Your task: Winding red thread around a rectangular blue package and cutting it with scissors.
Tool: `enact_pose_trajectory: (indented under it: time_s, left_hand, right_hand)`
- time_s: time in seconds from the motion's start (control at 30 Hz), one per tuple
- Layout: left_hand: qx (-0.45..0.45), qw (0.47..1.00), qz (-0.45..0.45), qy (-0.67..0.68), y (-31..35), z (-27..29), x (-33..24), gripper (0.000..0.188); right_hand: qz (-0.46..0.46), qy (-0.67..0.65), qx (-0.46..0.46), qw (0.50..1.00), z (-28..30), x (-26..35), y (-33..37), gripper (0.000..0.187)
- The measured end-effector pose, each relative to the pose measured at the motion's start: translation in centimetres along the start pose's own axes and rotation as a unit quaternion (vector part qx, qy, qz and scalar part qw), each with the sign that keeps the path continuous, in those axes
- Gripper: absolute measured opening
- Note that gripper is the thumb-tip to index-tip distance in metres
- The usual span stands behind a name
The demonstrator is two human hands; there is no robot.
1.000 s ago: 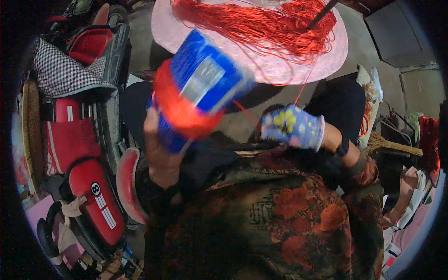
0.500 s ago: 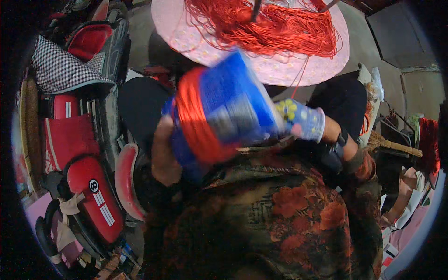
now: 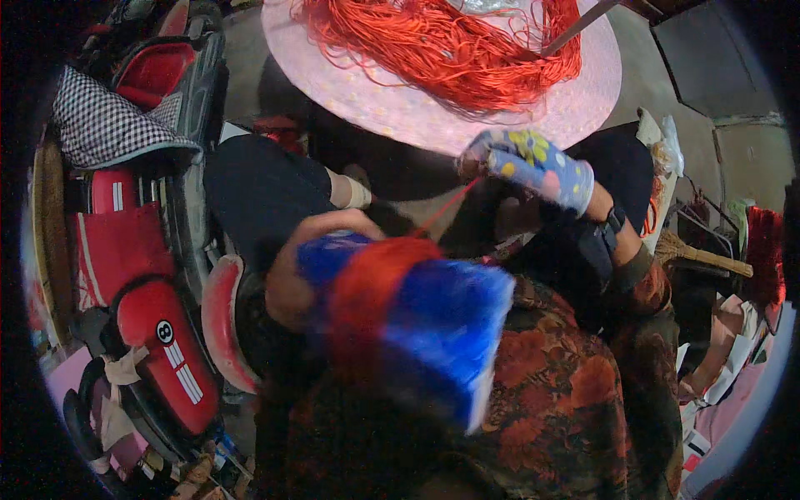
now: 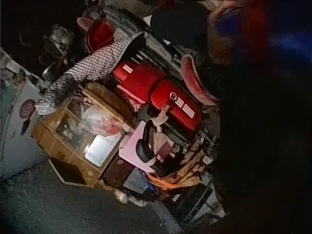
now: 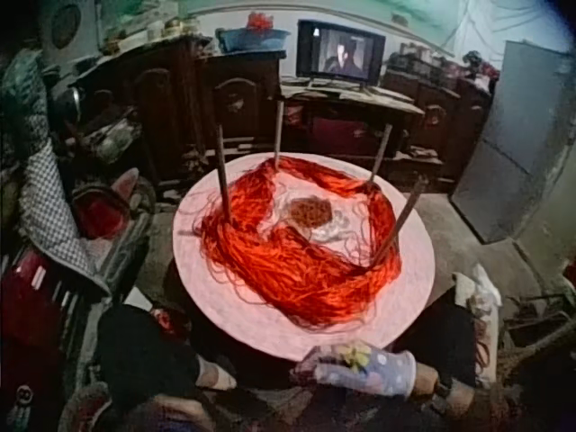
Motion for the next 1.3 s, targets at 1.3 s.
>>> enact_pose_trajectory:
  time_s: [1.3]
  left_hand:
    - [-0.309,0.951,0.001,0.013,1.4,3.4,-0.6,0.054]
  right_hand:
    - [-0.046,0.041,0.072,0.995,-3.9,0.3,0.9,0.019]
Point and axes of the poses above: each hand's wrist, its own y-axis away from the middle knuckle, its own z-axis out of the back of the hand, x = y × z, the point moved 8 cm from there along -y, towards the middle knuckle, and after that the axes turned 13 degrees about x, right-handed, at the moved point
